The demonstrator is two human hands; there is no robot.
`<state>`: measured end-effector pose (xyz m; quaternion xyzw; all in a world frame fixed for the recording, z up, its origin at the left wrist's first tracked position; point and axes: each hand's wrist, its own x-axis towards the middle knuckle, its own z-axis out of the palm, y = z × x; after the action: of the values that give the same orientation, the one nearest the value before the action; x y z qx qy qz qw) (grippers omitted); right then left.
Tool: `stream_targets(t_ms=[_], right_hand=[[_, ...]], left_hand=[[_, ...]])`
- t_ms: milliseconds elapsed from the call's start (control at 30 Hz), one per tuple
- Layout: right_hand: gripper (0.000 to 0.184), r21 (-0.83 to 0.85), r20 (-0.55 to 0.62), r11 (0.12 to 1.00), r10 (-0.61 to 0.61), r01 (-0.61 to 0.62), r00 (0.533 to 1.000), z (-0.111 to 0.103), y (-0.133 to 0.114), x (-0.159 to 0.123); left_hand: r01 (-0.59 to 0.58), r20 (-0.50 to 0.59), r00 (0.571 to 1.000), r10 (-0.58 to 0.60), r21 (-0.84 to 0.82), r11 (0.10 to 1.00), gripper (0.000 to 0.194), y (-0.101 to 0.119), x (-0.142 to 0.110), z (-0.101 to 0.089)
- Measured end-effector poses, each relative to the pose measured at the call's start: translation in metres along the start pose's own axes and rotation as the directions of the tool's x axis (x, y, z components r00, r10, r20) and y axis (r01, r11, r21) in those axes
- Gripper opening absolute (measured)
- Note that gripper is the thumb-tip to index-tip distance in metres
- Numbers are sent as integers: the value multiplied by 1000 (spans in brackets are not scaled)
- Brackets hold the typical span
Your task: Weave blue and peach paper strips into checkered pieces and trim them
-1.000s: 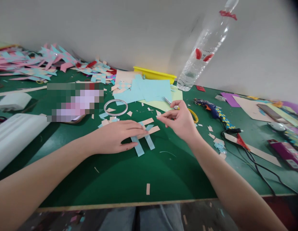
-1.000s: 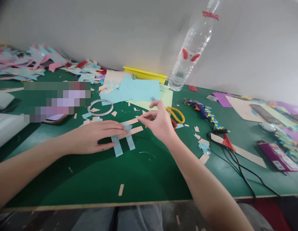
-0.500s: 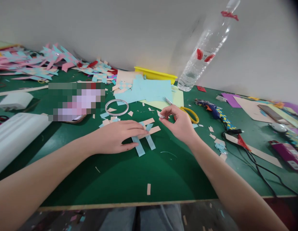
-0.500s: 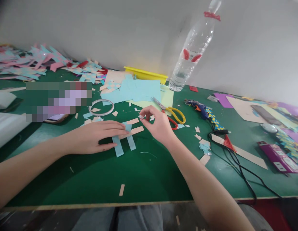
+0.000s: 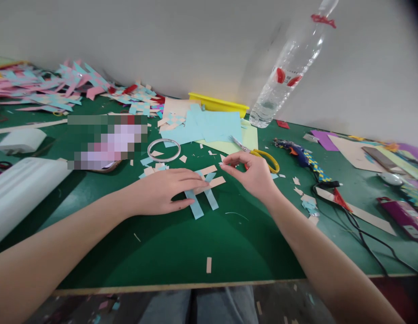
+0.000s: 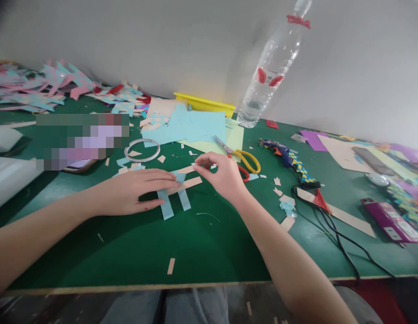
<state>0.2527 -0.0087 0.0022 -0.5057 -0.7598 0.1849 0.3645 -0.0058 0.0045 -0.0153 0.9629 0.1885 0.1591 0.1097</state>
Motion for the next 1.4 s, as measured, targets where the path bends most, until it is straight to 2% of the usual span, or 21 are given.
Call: stream_targets(t_ms=[100, 200, 267, 333, 467, 600, 967, 1400], right_hand=[[10, -133, 82, 978, -149, 159, 985, -4, -3, 0], [14, -184, 250, 915, -311, 360, 917, -5, -6, -1], [13, -190, 328, 882, -356, 431, 875, -1, -7, -3], [14, -224, 368, 857, -368, 465, 854, 4, -8, -5], [18, -310, 399, 813, -359, 493, 844, 13, -7, -7], [22, -331, 411, 806, -346, 491, 844, 17, -8, -8], [18, -321, 445, 786, -367, 528, 817, 22, -6, -8], [23, -395, 520, 777, -251, 491, 816, 21, -17, -8]], left_hand=[[18, 1, 1000, -18, 2, 1000, 37, 0, 0, 1], [42, 11, 999, -42, 8, 999, 35, -1, 0, 2], [55, 20, 998, -55, 19, 998, 37, -2, 1, 4], [70, 30, 997, -70, 27, 997, 39, -3, 1, 4], [100, 32, 994, -100, 14, 995, 40, -2, 1, 4], [102, 19, 995, -102, 2, 995, 41, -3, 1, 5], [21, 10, 1000, -21, 42, 999, 35, -3, 2, 6], [35, 26, 999, -36, 41, 999, 34, -3, 4, 6]])
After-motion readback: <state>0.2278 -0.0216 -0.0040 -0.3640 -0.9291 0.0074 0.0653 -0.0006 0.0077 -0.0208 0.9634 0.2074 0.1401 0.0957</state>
